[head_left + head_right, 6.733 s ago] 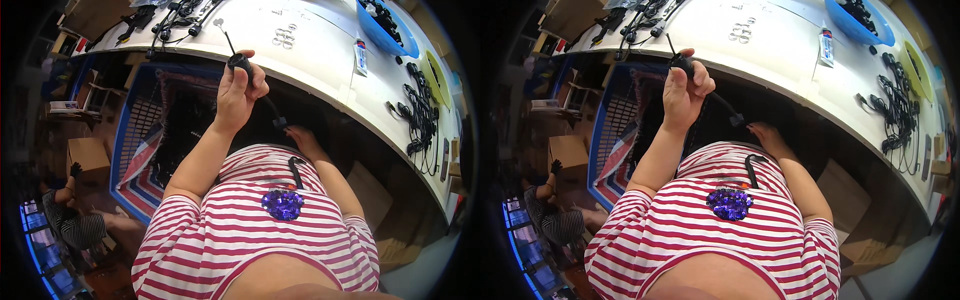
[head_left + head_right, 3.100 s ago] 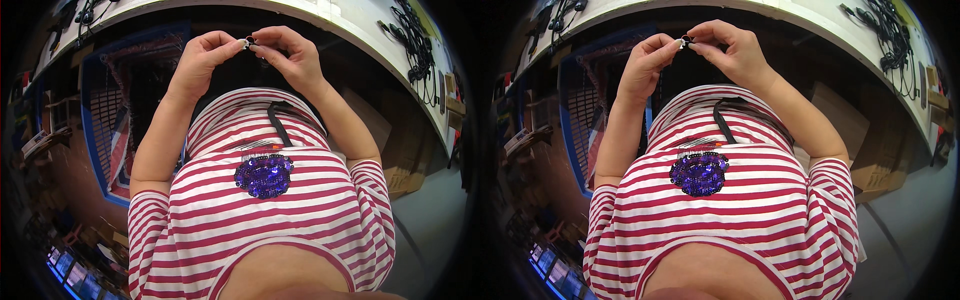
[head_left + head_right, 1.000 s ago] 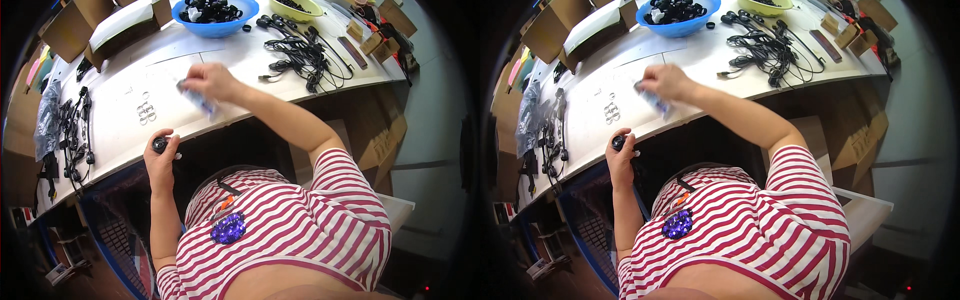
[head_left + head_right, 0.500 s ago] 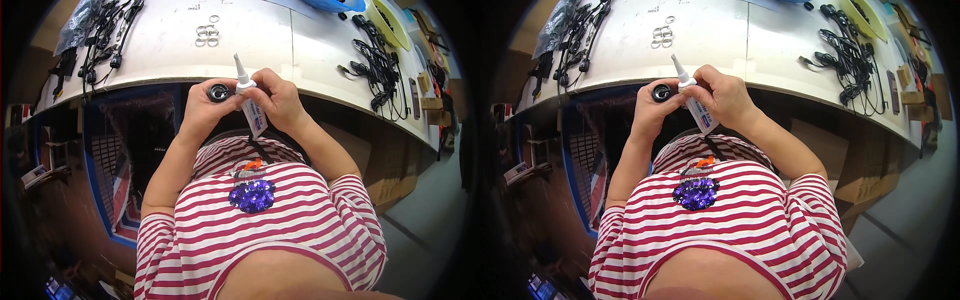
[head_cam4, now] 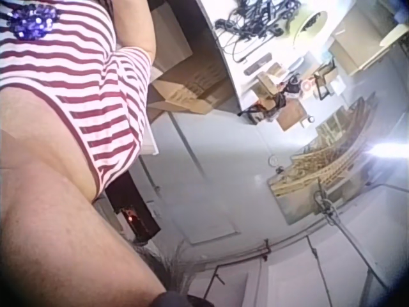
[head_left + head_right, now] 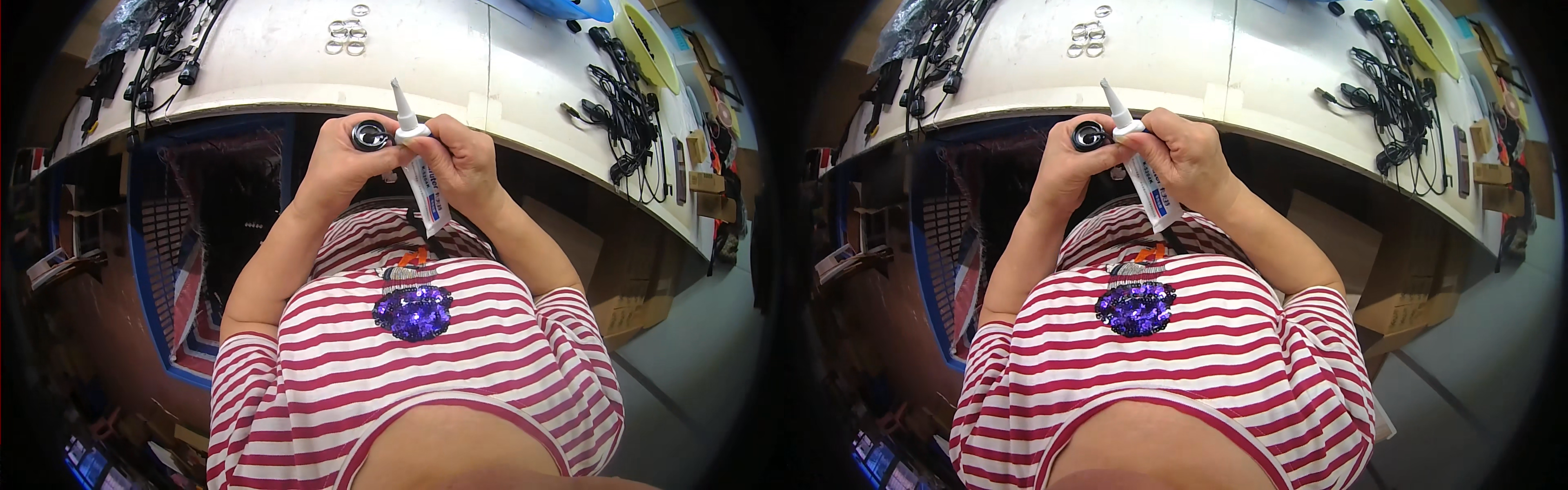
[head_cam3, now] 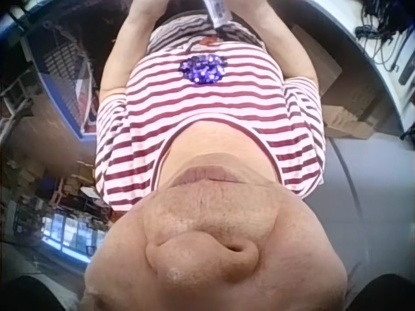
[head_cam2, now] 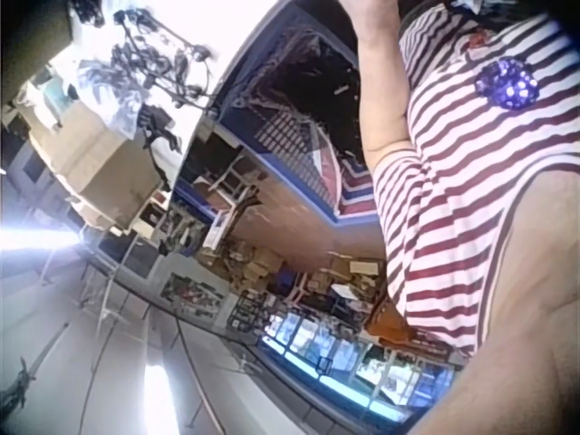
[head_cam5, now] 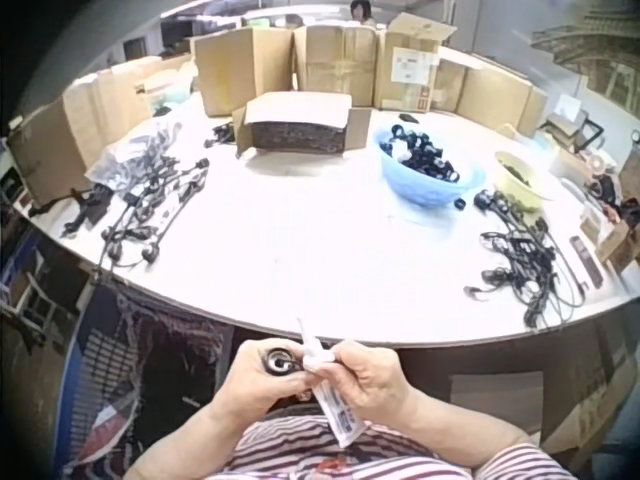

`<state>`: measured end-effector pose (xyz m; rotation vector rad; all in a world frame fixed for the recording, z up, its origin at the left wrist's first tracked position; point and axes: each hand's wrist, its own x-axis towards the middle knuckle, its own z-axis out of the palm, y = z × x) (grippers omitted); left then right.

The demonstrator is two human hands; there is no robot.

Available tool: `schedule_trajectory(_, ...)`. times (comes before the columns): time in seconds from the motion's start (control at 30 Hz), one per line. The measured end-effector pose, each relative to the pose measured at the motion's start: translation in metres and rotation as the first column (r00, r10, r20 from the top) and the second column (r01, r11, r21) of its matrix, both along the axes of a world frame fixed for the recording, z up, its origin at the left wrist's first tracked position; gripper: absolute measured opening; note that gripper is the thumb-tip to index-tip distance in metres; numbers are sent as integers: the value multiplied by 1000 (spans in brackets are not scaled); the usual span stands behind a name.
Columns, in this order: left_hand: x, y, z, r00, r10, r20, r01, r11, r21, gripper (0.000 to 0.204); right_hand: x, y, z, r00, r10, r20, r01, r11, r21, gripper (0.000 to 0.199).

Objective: The person assembles small black cylindrical electronic devices by hand. They pick up a device, apply glue from a tube to the rim, and attach a small metal ring. This process is repeated for multiple units on a cluttered workbench.

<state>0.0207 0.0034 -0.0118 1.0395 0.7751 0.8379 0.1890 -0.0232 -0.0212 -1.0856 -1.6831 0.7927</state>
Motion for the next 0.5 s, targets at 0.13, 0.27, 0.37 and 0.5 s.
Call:
schedule_trajectory(0.13,0,-2,1,999,-5,-42,6,1000,21,19,-1,-3,5,1000,5,-5,-5,1000,-5,17)
schedule_trajectory(0.27,0,-3,-2,1000,-1,-19,1,1000,17,17,0,-3,4,1000,12,8,-12,1000,-12,16)
schedule_trajectory(0.37,1,-2,-1,1000,-21,-11,22,999,32,18,2,-3,5,1000,0,30,0,1000,5,16)
schedule_trajectory(0.5,1,2,12,997,-54,-62,61,992,113,23,11,3,22,993,18,117,-22,999,27,15)
